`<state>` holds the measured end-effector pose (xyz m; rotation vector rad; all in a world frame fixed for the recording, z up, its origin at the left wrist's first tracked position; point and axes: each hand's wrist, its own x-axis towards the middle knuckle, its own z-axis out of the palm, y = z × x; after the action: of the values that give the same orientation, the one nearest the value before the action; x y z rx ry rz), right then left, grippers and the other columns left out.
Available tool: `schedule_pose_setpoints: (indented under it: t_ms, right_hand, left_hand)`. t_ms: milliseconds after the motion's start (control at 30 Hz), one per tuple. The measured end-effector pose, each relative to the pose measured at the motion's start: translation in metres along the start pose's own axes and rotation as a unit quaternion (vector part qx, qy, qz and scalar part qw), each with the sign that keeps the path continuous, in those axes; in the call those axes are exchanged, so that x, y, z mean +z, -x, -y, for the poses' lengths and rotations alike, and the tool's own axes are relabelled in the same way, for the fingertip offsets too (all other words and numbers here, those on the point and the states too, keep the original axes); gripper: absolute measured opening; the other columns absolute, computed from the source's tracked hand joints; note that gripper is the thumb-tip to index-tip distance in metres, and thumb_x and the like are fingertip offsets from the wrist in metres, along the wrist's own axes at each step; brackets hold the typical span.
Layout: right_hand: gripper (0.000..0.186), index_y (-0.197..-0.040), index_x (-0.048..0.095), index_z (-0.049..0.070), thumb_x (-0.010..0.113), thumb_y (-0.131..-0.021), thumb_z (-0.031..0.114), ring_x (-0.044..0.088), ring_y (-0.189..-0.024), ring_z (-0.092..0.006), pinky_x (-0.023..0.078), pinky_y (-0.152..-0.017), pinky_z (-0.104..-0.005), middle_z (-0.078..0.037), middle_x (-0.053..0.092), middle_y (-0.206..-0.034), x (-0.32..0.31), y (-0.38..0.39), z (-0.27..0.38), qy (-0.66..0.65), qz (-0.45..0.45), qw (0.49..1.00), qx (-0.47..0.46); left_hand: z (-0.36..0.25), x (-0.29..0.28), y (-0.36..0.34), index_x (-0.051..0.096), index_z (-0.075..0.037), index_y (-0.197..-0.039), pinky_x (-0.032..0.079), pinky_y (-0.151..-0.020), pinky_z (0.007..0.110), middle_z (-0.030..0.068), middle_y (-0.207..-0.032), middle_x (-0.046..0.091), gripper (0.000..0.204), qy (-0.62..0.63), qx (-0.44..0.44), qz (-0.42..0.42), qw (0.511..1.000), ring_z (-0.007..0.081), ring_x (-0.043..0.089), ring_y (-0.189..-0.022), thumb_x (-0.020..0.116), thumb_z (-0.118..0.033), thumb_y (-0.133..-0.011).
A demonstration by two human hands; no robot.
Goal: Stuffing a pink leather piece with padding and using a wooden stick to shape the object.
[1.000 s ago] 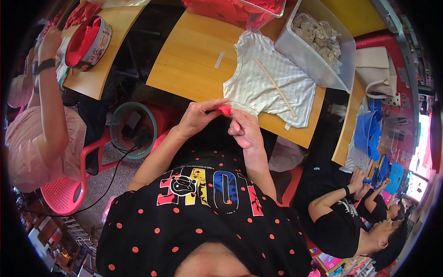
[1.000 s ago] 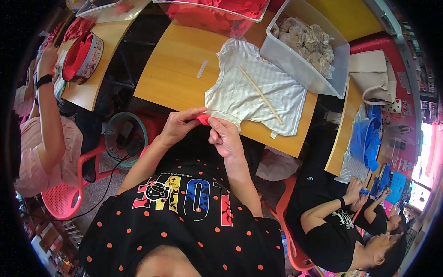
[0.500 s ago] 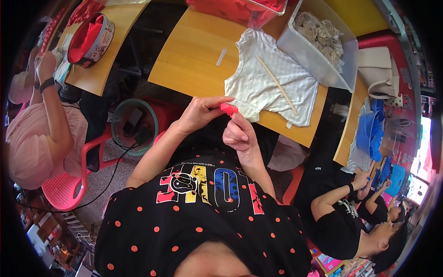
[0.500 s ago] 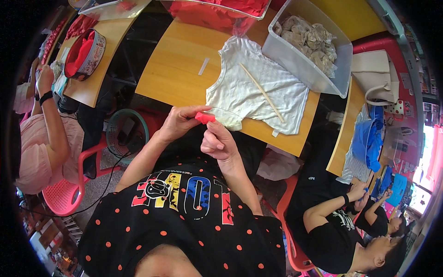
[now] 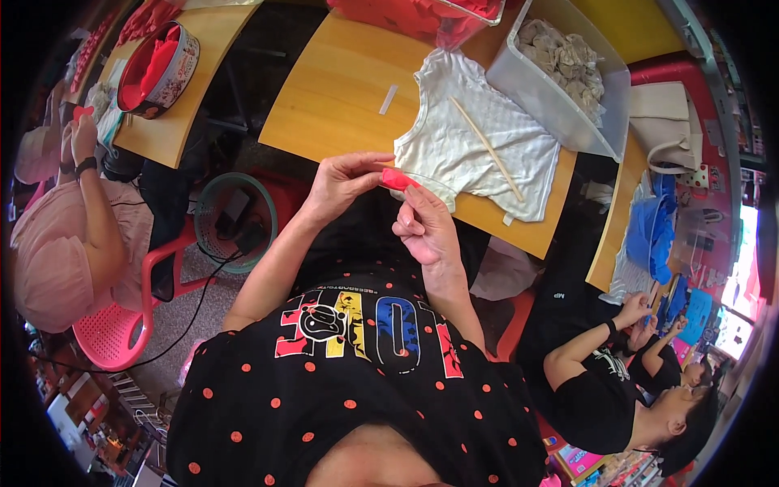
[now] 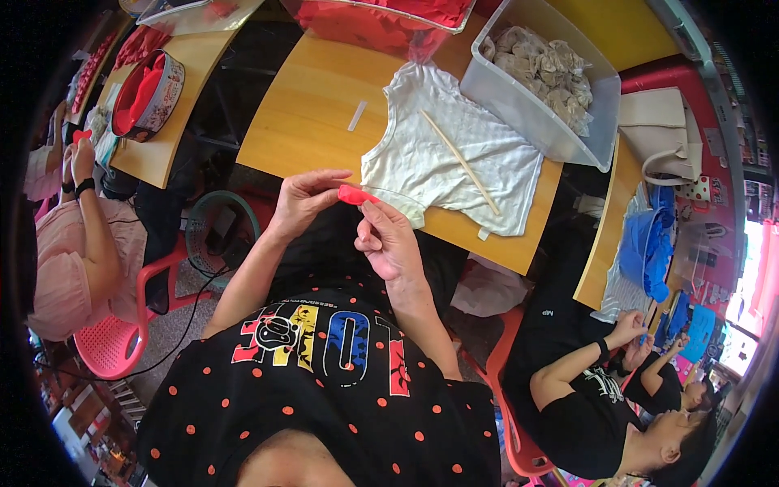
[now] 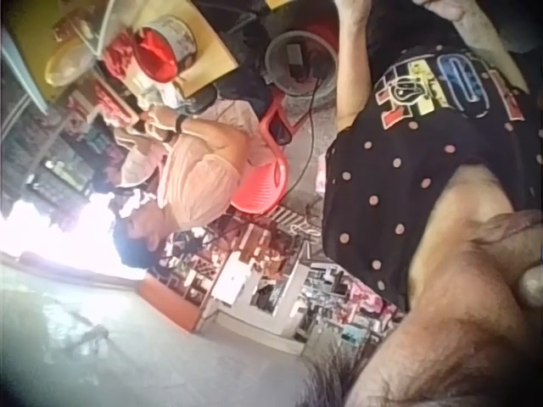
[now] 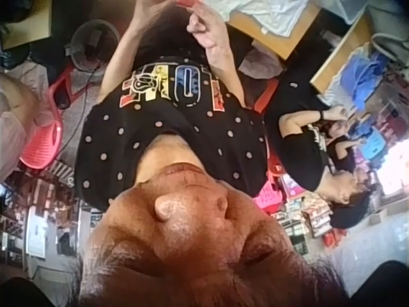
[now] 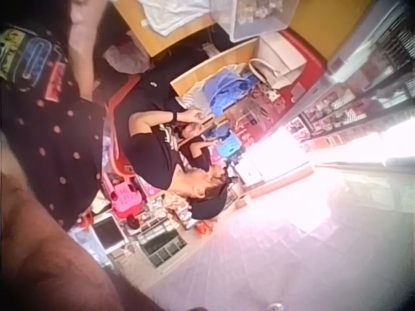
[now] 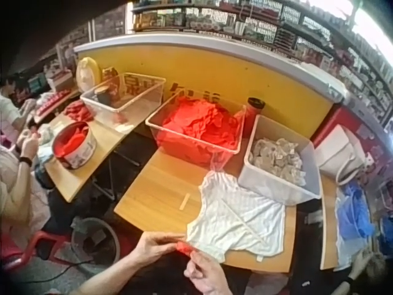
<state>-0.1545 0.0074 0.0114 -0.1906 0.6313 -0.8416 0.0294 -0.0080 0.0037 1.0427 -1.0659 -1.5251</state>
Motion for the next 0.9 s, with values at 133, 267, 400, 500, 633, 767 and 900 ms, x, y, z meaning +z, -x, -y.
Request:
schedule_pose_setpoints:
  t_ms: [133, 267, 400, 500, 633, 767, 900]
  right_hand:
    - [0.020, -0.109, 0.063, 0.006, 0.060, -0.091, 0.014, 0.035, -0.041, -0.0026, 0.029, -0.043, -0.0172, 0.000, 0.057, -0.060, 0.000, -0.003, 0.002, -0.014, -0.034, 0.999, -0.018]
    - [0.016, -0.105, 0.062, 0.008, 0.061, -0.090, 0.014, 0.036, -0.041, -0.0015, 0.028, -0.043, -0.0160, 0.001, 0.056, -0.059, -0.001, -0.004, 0.002, -0.047, -0.024, 0.998, 0.018]
    - [0.016, -0.105, 0.061, 0.009, 0.061, -0.090, 0.015, 0.034, -0.040, -0.0008, 0.026, -0.044, -0.0156, 0.004, 0.052, -0.056, -0.003, -0.004, -0.001, -0.062, -0.034, 0.995, 0.067]
    - [0.012, -0.103, 0.060, 0.010, 0.059, -0.091, 0.014, 0.032, -0.038, -0.0007, 0.024, -0.044, -0.0171, 0.006, 0.049, -0.053, -0.009, -0.006, 0.002, -0.142, 0.024, 0.986, 0.081]
    - [0.008, -0.098, 0.060, 0.010, 0.054, -0.094, 0.015, 0.031, -0.038, -0.0008, 0.023, -0.044, -0.0183, 0.006, 0.047, -0.050, -0.018, -0.009, -0.001, -0.299, 0.103, 0.944, 0.091]
    - [0.014, -0.093, 0.058, 0.010, 0.048, -0.098, 0.019, 0.031, -0.038, -0.0017, 0.024, -0.045, -0.0190, 0.005, 0.047, -0.050, -0.008, -0.006, 0.007, -0.252, 0.131, 0.954, 0.098]
    - [0.019, -0.091, 0.058, 0.009, 0.047, -0.098, 0.023, 0.034, -0.040, -0.0025, 0.023, -0.045, -0.0193, 0.004, 0.048, -0.051, -0.008, -0.005, 0.005, -0.187, 0.127, 0.971, 0.073]
  left_hand:
    - [-0.005, 0.008, -0.001, 0.067, -0.001, -0.105, 0.052, -0.083, 0.027, 0.0083, -0.103, 0.067, 0.024, -0.046, 0.113, -0.018, 0.992, 0.0151, 0.064, -0.093, 0.066, 0.001, -0.081]
    - [0.002, 0.003, -0.003, 0.069, -0.003, -0.099, 0.051, -0.082, 0.029, 0.0082, -0.098, 0.068, 0.023, -0.137, 0.187, -0.008, 0.973, 0.0186, 0.064, -0.091, 0.069, 0.003, -0.076]
    - [0.002, 0.002, -0.002, 0.068, -0.002, -0.095, 0.051, -0.081, 0.028, 0.0076, -0.095, 0.068, 0.018, -0.144, 0.177, 0.013, 0.974, 0.0172, 0.064, -0.089, 0.068, 0.003, -0.077]
    - [0.004, 0.002, 0.002, 0.067, -0.001, -0.090, 0.051, -0.080, 0.027, 0.0074, -0.093, 0.068, 0.012, -0.125, 0.148, 0.004, 0.981, 0.0164, 0.064, -0.088, 0.067, 0.003, -0.078]
    - [0.005, 0.006, 0.002, 0.064, 0.000, -0.094, 0.051, -0.081, 0.027, 0.0093, -0.099, 0.066, 0.013, -0.090, 0.110, 0.034, 0.989, 0.0155, 0.063, -0.093, 0.066, 0.002, -0.081]
    - [-0.011, 0.026, -0.001, 0.061, 0.001, -0.100, 0.049, -0.083, 0.027, 0.0114, -0.106, 0.063, 0.015, 0.185, 0.039, 0.022, 0.982, 0.0149, 0.060, -0.097, 0.064, -0.001, -0.086]
    - [0.001, 0.010, -0.008, 0.063, 0.001, -0.103, 0.052, -0.078, 0.025, 0.0069, -0.094, 0.066, 0.016, 0.051, -0.014, 0.018, 0.998, 0.0125, 0.063, -0.085, 0.062, -0.004, -0.088]
